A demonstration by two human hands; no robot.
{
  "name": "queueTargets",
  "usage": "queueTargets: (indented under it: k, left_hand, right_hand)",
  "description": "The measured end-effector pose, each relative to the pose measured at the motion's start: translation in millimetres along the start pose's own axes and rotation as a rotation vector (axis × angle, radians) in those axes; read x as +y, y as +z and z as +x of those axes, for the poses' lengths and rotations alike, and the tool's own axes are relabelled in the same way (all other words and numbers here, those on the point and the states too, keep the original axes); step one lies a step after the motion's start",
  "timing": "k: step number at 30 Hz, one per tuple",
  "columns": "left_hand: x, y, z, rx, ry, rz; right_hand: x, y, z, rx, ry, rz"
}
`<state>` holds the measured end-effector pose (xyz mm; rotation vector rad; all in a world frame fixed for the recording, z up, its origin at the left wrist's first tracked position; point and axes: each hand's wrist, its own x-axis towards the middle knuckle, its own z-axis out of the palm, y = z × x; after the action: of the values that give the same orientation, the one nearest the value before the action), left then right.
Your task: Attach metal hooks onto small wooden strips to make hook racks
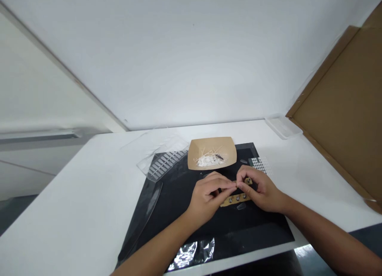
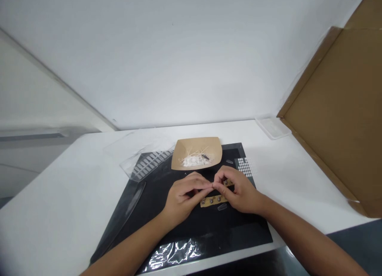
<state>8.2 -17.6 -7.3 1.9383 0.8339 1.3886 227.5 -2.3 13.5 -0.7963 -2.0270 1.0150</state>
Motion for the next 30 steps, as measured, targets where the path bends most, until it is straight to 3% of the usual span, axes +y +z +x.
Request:
queueTargets:
  k: [6, 12, 19, 30]
  left_hand:
    - [-1, -0.8, 2, -0.016, 0.096, 0.085]
    - [-9, -3.3, 3, -0.06, 0.185, 0.239]
    - [-20, -3.7, 0, -0.13, 0.16, 0.321]
    - [-30, 3.0, -3, -0.191, 0.121, 0.293]
  right_hand:
    - [-2, -10, 1, -0.025, -0.026, -0.161]
    - [5, -26, 1, -0.08, 0.07, -0.247]
    - [24, -32, 2, -0.176, 0.176, -0.287]
    - [31, -27, 5, -0.173, 0.098, -0.298]
